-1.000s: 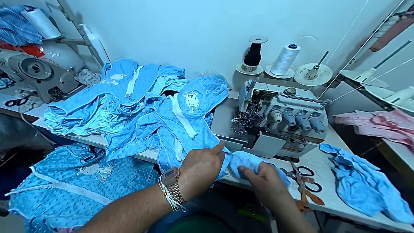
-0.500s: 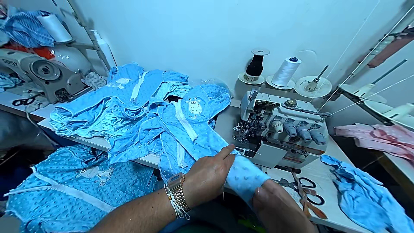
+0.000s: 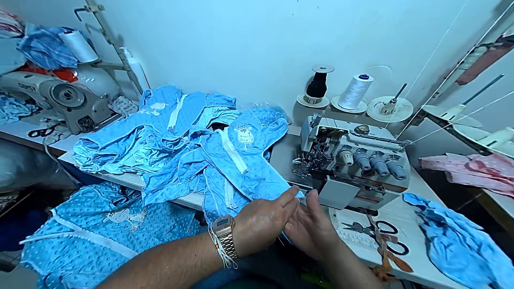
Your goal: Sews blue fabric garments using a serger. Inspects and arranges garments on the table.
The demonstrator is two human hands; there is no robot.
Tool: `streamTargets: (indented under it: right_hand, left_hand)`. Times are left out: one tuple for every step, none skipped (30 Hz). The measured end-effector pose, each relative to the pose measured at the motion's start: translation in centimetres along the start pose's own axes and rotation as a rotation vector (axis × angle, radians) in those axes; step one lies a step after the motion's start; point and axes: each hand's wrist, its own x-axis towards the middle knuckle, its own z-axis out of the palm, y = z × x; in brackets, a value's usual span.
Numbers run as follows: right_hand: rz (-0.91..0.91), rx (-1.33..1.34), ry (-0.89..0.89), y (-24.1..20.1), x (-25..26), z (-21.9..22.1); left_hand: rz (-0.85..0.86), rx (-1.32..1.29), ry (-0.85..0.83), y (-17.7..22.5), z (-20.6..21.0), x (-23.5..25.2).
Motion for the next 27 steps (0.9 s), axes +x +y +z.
streamTargets:
  right_hand:
    - [0.021, 0.023, -0.023, 0.0, 0.3, -0.2]
    - [0.016, 0.057, -0.034, 0.1, 0.5, -0.1]
    - [-0.007, 0.104, -0.039, 0.2, 0.8, 0.1]
    - [-0.029, 0.147, -0.049, 0.2, 1.0, 0.3]
    - [-0.04, 0.185, -0.048, 0.4, 1.2, 0.6]
    - [-0.049, 0.212, -0.049, 0.5, 1.3, 0.9]
    - [-0.067, 0.237, -0.039, 0.6, 1.4, 1.1]
    - [-0.083, 0.265, -0.018, 0.5, 1.5, 1.4]
    - [-0.097, 0.286, 0.009, 0.2, 1.7, 1.6]
    - [-0.116, 0.301, 0.006, -0.2, 1.9, 1.6]
    - [-0.139, 0.326, -0.012, -0.6, 2.0, 1.6]
    - [-0.168, 0.358, -0.044, -0.9, 2.3, 1.5]
    - [-0.199, 0.388, -0.062, -1.0, 2.5, 1.5]
    - [-0.226, 0.419, -0.064, -1.0, 2.6, 1.8]
    - [-0.247, 0.45, -0.053, -0.8, 2.8, 2.1]
    - [-0.265, 0.477, -0.036, -0.6, 2.9, 2.4]
    - [-0.278, 0.503, -0.02, -0.5, 3.0, 2.7]
    - [-0.286, 0.523, -0.006, -0.5, 3.0, 3.0]
    - [-0.293, 0.534, 0.007, -0.6, 3.1, 3.2]
    - [-0.299, 0.536, 0.021, -0.7, 3.1, 3.4]
    - [-0.306, 0.533, 0.023, -0.9, 3.1, 3.5]
    - [-0.312, 0.525, 0.023, -1.0, 3.1, 3.5]
    - [-0.317, 0.517, 0.019, -1.1, 3.0, 3.5]
    - [-0.32, 0.514, 0.015, -1.1, 2.9, 3.5]
    - [-0.319, 0.52, 0.02, -1.0, 2.8, 3.5]
    - [-0.316, 0.524, 0.033, -0.8, 2.8, 3.6]
    - [-0.321, 0.534, 0.041, -0.6, 2.8, 3.6]
  left_hand:
    - [0.009, 0.013, -0.033, -0.1, -0.3, -0.1]
    - [0.02, 0.02, -0.05, -0.2, -0.6, -0.1]
    - [0.038, 0.028, -0.059, -0.4, -1.1, 0.0]
    - [0.054, 0.033, -0.083, -0.4, -1.7, 0.2]
    - [0.071, 0.037, -0.108, -0.3, -2.2, 0.2]
    - [0.086, 0.05, -0.125, -0.2, -2.6, 0.3]
    - [0.099, 0.07, -0.111, -0.1, -2.8, 0.2]
    - [0.103, 0.104, -0.053, 0.0, -2.8, 0.0]
    - [0.103, 0.15, 0.071, 0.1, -2.4, -0.3]
    - [0.072, 0.19, 0.212, 0.1, -1.9, -0.7]
    - [0.012, 0.204, 0.373, 0.0, -1.3, -1.2]
    - [-0.083, 0.198, 0.515, -0.3, -0.7, -1.6]
    - [-0.199, 0.186, 0.624, -0.7, -0.2, -1.9]
    - [-0.325, 0.163, 0.682, -1.2, 0.2, -2.0]
    - [-0.424, 0.119, 0.689, -1.5, 0.5, -2.2]
    - [-0.465, 0.066, 0.673, -1.8, 0.9, -2.4]
    - [-0.437, 0.013, 0.654, -2.0, 1.5, -2.5]
    - [-0.353, -0.024, 0.654, -2.2, 2.1, -2.5]
    - [-0.244, -0.051, 0.671, -2.3, 2.6, -2.5]
    - [-0.145, -0.067, 0.692, -2.4, 2.9, -2.3]
    - [-0.073, -0.078, 0.718, -2.4, 3.1, -2.3]
    - [-0.038, -0.103, 0.742, -2.3, 3.3, -2.2]
    - [-0.041, -0.157, 0.755, -2.2, 3.5, -2.2]
    - [-0.08, -0.229, 0.75, -2.0, 3.8, -2.2]
    - [-0.14, -0.311, 0.717, -1.8, 4.2, -2.3]
    - [-0.199, -0.405, 0.661, -1.5, 4.4, -2.3]
    - [-0.232, -0.509, 0.606, -1.3, 4.5, -2.2]
